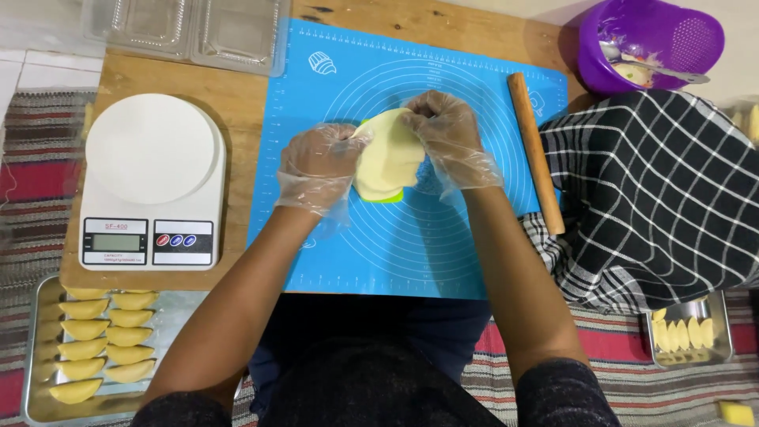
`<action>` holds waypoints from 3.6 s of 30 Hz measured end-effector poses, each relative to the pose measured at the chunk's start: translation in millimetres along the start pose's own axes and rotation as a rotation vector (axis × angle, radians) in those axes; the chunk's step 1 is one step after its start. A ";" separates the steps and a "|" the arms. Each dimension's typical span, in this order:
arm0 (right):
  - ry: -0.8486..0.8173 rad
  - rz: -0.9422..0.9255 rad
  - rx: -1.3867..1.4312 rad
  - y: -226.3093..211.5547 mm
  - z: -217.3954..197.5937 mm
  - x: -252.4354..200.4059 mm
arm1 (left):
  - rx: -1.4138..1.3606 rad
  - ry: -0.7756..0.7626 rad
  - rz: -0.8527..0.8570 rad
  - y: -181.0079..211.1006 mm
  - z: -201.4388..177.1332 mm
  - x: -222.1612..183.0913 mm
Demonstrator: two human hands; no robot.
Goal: Rolling out dough and using a mold to create filled pastries
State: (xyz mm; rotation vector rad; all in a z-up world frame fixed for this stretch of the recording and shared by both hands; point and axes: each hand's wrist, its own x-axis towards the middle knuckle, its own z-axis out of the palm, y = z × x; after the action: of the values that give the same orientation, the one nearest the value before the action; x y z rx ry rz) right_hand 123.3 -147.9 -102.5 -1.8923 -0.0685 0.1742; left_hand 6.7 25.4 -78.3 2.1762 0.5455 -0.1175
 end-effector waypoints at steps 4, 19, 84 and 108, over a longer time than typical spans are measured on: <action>0.010 -0.077 -0.245 7.7 9.3 9.1 | 0.040 0.042 0.053 -0.4 0.8 1.7; -0.003 -0.009 -0.293 42.7 9.3 28.9 | 0.230 0.051 0.025 6.4 3.7 15.4; -0.188 0.244 0.619 -13.0 -37.6 -68.8 | -2.026 -0.221 -0.311 59.6 42.1 -25.2; 0.144 0.076 0.454 -12.7 -53.9 -51.4 | -1.881 -0.496 -0.458 97.3 12.0 -17.4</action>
State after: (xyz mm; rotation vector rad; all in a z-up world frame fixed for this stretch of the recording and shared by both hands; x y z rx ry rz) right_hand 81.4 -201.2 -69.2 -1.4501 0.1321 0.0940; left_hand 33.5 -41.3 -9.6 0.1579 0.4736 -0.2391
